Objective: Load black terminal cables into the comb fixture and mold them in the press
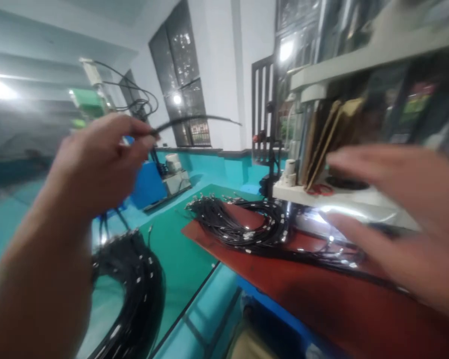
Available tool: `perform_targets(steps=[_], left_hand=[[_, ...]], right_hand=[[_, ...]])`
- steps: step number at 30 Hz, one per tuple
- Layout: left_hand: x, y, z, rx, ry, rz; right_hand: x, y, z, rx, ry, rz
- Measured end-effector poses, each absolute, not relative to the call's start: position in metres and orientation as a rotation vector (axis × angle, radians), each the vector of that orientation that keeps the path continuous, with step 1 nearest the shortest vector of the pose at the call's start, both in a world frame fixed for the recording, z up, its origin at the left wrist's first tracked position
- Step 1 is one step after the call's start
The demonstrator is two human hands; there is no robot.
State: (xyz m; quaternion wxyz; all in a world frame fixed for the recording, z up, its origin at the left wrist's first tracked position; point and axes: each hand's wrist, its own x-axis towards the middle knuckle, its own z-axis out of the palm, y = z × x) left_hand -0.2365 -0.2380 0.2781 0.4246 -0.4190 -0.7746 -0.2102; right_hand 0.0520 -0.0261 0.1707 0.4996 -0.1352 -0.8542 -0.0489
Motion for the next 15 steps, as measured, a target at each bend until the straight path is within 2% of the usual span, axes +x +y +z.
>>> perform_targets(steps=[2,4,7,11,13,15], left_hand=[[-0.218,-0.223,0.273,-1.394,-1.784,-0.503],[-0.210,-0.216,0.273,-1.630,-1.668,-0.452],[-0.216,-0.207,0.282,-1.702,-1.575,-0.383],[-0.250,-0.179,0.305,-1.721,-1.532,-0.292],[-0.277,-0.156,0.321,-1.737,-1.567,-0.215],[-0.303,-0.130,0.340,-1.707,-1.594,-0.131]], right_hand=[[0.037,-0.015,0.204,-0.316,-2.161,-0.265],[0.020,-0.005,0.220,-0.338,-2.303,-0.216],[-0.004,0.005,0.215,-0.396,-2.473,0.264],[-0.029,0.011,0.200,-0.259,-2.526,0.979],[-0.045,0.015,0.201,-0.184,-2.413,1.222],[-0.065,0.019,0.208,-0.171,-2.271,1.324]])
